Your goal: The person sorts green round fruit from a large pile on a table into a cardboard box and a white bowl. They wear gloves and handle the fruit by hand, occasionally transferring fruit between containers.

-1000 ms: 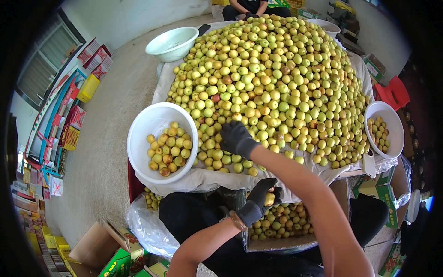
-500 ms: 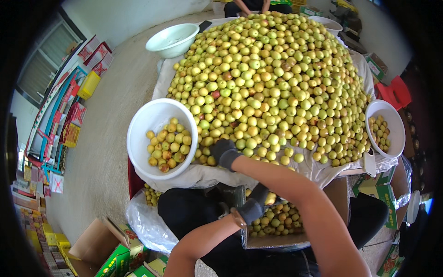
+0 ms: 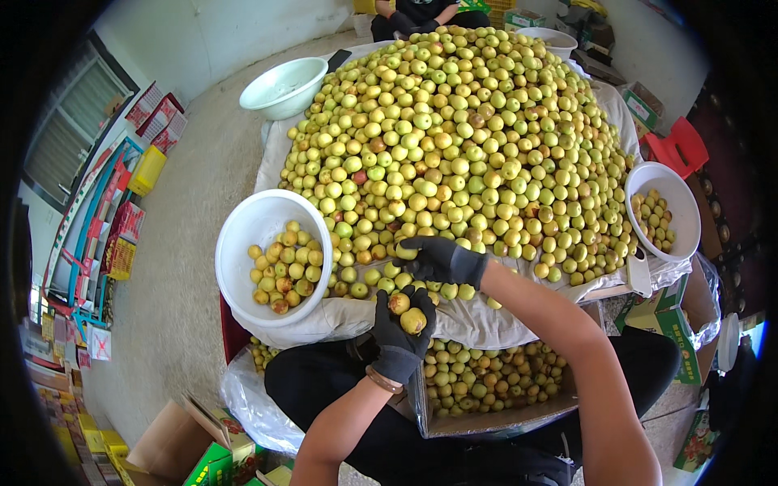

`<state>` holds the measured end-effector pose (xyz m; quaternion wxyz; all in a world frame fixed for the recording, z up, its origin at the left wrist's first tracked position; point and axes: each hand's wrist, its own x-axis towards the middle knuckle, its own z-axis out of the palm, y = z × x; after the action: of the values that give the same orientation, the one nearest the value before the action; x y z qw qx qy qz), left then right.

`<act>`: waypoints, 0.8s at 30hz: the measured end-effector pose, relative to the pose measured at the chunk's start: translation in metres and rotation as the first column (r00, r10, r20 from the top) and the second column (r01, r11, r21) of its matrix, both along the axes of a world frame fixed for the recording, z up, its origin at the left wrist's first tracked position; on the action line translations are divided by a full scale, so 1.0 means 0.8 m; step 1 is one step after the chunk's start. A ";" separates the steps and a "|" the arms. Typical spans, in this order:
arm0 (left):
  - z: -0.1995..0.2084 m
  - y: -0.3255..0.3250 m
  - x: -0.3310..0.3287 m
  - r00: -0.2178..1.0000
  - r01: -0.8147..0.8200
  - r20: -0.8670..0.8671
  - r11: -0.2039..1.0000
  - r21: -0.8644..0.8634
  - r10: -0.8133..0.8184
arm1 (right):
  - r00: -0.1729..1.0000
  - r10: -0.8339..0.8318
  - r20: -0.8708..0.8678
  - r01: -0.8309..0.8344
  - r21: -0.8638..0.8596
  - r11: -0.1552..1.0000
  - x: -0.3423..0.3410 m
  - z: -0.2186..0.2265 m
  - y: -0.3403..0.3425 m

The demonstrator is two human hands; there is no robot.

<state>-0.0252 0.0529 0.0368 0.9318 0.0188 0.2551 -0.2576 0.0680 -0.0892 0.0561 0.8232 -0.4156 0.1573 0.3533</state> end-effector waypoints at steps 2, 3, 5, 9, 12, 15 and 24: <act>-0.006 0.000 0.003 1.000 -0.023 0.005 0.997 0.074 0.022 | 0.959 0.246 0.139 -0.131 -0.553 0.823 -0.006 0.001 0.004; -0.014 0.002 0.005 0.999 -0.028 -0.025 0.996 0.089 0.030 | 0.880 0.408 0.245 -0.046 -0.809 0.586 -0.007 -0.006 0.013; -0.027 0.003 0.003 1.000 -0.002 -0.030 0.992 0.124 0.006 | 0.694 0.631 0.348 0.185 -0.932 0.311 -0.007 -0.011 0.011; -0.032 0.002 -0.013 0.985 0.163 0.020 0.970 0.182 -0.169 | 0.716 0.443 0.539 0.561 -0.822 0.093 0.078 0.011 -0.029; -0.002 -0.017 -0.021 0.973 0.079 0.158 0.890 0.450 -0.166 | 0.724 0.541 0.427 0.607 -0.768 -0.206 0.161 0.040 -0.087; -0.009 -0.018 -0.003 0.977 0.144 0.144 0.986 0.088 -0.156 | 0.716 0.678 0.167 0.496 -0.805 -0.325 0.200 0.035 -0.118; 0.037 -0.005 0.015 0.985 0.060 0.168 0.989 -0.133 -0.038 | 0.634 0.282 0.720 0.328 -0.581 0.745 0.027 0.037 -0.045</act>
<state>-0.0136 0.0491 0.0663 0.9422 -0.0180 0.1579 -0.2950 0.0896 -0.1253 0.0855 0.6074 -0.7878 -0.0895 0.0482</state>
